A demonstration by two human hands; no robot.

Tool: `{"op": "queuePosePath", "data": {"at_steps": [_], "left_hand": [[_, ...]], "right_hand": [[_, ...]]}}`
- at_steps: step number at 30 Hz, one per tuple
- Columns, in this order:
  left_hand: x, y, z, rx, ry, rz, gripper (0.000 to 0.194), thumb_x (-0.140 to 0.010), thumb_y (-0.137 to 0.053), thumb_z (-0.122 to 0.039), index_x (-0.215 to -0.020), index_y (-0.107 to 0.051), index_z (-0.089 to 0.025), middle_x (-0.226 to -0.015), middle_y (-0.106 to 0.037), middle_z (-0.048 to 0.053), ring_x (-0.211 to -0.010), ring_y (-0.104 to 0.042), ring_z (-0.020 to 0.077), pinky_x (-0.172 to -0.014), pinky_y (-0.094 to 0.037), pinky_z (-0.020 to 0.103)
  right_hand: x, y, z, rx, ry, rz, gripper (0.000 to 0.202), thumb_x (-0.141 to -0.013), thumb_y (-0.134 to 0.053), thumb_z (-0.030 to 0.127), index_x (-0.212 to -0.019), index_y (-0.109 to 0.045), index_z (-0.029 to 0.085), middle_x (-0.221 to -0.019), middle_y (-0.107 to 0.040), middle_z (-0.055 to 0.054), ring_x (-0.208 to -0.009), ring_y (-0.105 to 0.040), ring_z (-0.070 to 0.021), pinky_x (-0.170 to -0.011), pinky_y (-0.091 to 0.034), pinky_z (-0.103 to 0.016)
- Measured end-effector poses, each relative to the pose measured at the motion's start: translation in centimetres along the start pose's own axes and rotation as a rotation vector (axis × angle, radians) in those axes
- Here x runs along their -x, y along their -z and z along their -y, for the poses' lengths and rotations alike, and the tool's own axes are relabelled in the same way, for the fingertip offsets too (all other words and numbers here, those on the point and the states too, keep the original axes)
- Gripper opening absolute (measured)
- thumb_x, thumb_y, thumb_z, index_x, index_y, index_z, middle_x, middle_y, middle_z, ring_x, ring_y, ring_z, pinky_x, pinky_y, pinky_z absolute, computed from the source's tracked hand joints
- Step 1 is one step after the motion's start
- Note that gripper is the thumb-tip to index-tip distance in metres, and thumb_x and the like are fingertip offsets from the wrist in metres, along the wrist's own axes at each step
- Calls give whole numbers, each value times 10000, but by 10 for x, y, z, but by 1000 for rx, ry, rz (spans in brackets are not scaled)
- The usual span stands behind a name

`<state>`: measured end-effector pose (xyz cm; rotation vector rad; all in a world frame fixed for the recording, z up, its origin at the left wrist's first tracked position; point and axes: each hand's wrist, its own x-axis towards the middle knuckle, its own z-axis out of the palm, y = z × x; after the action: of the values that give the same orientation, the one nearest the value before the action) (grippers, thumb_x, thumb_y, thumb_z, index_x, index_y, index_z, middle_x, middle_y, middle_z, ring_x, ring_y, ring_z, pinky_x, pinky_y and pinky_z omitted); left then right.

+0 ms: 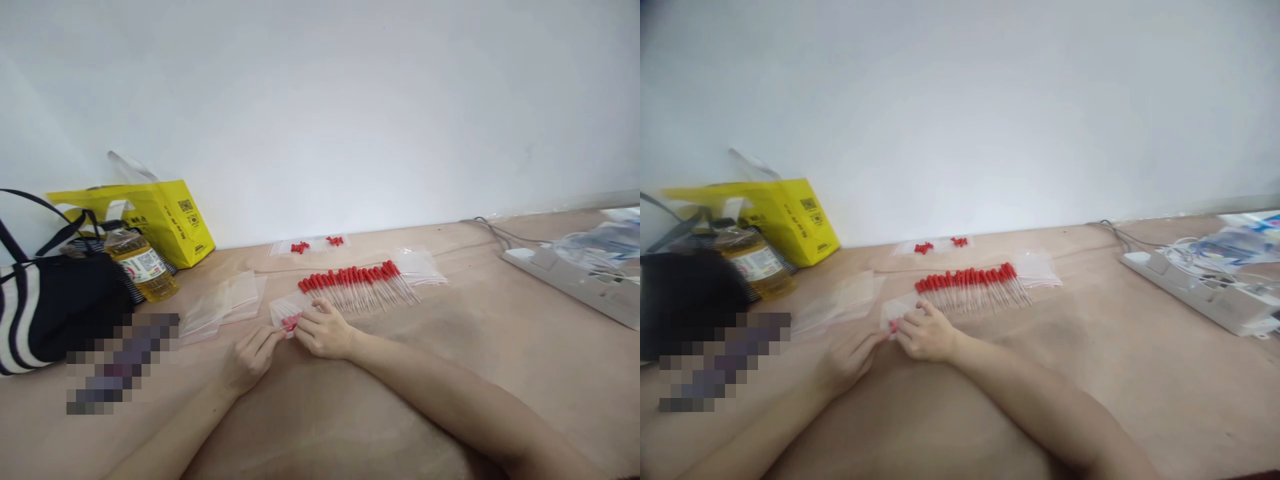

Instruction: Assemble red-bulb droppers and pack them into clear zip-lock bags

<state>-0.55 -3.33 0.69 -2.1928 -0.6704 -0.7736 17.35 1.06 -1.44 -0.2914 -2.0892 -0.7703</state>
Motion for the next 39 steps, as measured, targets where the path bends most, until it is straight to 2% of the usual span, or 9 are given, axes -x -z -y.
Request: {"op": "queuePosePath", "data": {"at_steps": [7,12,18,23,27,29,33,36,39], "left_hand": [[0,5,6,32,28,45,304,-810,-312,-22,-742,-578,-151,-654,-638,28,-601,-588,111,-598,-451,204],[7,2,12,79,36,105,272,-851,-351,-104,-702,-572,-159,-633,-623,18,-570,-571,102,-552,-437,185],[12,1,17,170,162,305,296,-865,-338,-189,-692,-577,-171,-675,-624,28,-623,-585,128,-567,-463,212],[17,-5,19,207,308,412,289,-844,-346,-214,-991,-593,-178,-1009,-632,73,-873,-610,162,-742,-501,266],[22,-19,28,124,291,465,353,-843,-308,-224,-995,-620,-158,-996,-654,87,-867,-628,190,-747,-518,299],[20,-24,31,105,310,468,379,-845,-294,-242,-978,-630,-126,-978,-657,109,-868,-627,206,-761,-515,318],[10,-32,29,178,323,458,392,-865,-287,-289,-1099,-569,-149,-1093,-605,97,-977,-581,196,-843,-478,318],[5,-39,29,231,315,482,389,-886,-258,-298,-1147,-533,-208,-1127,-586,66,-983,-578,176,-828,-485,303],[3,-49,32,208,325,479,397,-891,-250,-291,-1127,-552,-186,-1090,-606,84,-957,-593,190,-806,-495,323]], "right_hand": [[9,5,-14,63,7,95,293,-819,-358,70,-589,-515,159,-583,-499,6,-607,-395,-118,-783,-282,-356],[18,7,-23,62,3,129,292,-816,-387,80,-566,-519,154,-564,-499,12,-600,-391,-111,-776,-277,-354],[27,6,-29,-57,-96,177,378,-835,-448,380,-535,-524,164,-556,-523,5,-621,-413,-116,-741,-263,-333],[26,22,-46,-16,-304,214,386,-834,-445,377,-529,-540,161,-530,-531,-2,-598,-421,-113,-680,-238,-307],[42,44,-75,77,-529,262,348,-834,-438,325,-550,-556,164,-571,-567,-14,-617,-463,-115,-696,-245,-297],[61,57,-95,140,-690,315,309,-822,-439,323,-593,-583,173,-625,-597,-23,-660,-499,-131,-707,-259,-298],[111,86,-136,268,-1177,484,219,-783,-449,292,-780,-644,193,-807,-634,-42,-745,-547,-155,-665,-332,-263],[142,105,-155,316,-1257,525,264,-766,-465,333,-857,-658,178,-871,-635,-85,-802,-562,-203,-672,-373,-289],[159,114,-163,257,-1255,632,328,-711,-528,433,-928,-656,223,-984,-623,-82,-930,-542,-256,-749,-393,-345]]}}
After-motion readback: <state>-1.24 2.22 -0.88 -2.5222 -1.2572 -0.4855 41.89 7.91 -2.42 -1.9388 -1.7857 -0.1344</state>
